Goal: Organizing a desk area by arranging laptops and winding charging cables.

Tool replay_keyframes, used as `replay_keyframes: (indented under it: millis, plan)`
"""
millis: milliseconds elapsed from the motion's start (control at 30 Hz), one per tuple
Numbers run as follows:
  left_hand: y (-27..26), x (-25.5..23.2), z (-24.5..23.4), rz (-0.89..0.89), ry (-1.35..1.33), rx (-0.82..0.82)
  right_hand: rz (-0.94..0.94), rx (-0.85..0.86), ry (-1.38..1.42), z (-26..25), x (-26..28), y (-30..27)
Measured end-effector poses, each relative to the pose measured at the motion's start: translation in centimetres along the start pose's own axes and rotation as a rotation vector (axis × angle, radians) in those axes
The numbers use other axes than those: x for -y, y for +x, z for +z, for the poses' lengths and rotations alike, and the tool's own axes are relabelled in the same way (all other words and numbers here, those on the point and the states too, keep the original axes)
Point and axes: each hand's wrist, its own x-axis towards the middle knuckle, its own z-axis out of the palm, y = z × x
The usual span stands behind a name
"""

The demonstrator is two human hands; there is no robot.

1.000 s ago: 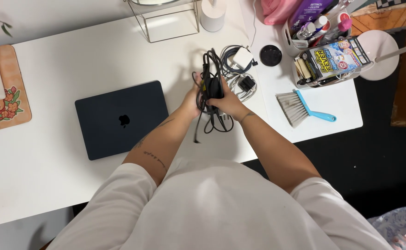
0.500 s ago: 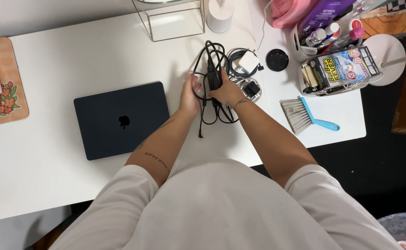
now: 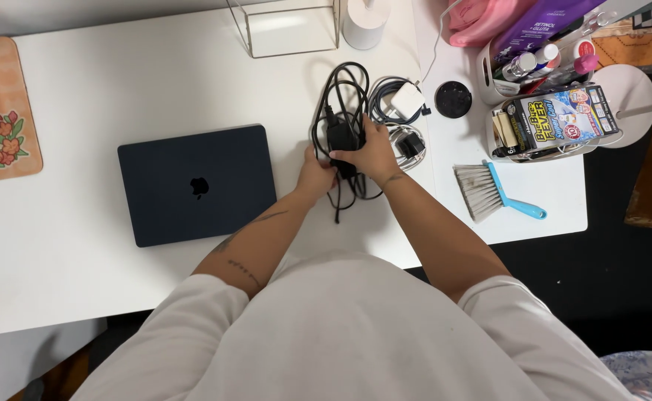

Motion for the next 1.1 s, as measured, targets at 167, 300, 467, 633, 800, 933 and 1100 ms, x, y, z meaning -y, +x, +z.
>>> replay_keyframes:
  millis: [167,300,467,633,800,933,1100]
  plan:
    - [0.1,-0.9,0.7,0.024,0.034,-0.153,-0.138,-0.060,0.159,1.1,-3.3,-1.6]
    - [2.2,1.7,0.5,0.224,0.243,-0.234,-0.310,-0.219,0.152,1.9,-7.0,-2.9]
    - [0.1,-1.4,-0.2,0.220,0.151,-0.088,-0.101,-0.280,0.133,0.6,-6.0,-5.1]
    - [3.4,4.7,-0.5,0.536,0.388,-0.232,0.043,-0.239,0.090,-0.4,-5.8,-6.2]
    - [0.8,3.8,-0.2,0.198,0.325,-0.201,0.026,-0.261,0.076,-0.6,-5.1,-6.9]
    - [0.9,5.8,2.3,0.320,0.226,-0.255,-0.094,-0.339,0.021,0.3,-5.7,-7.4]
    - [-2.8,0.9,-1.2,0.176,0.597,-0.067,-0.276,-0.406,0.047,0.5,-4.9,-7.9]
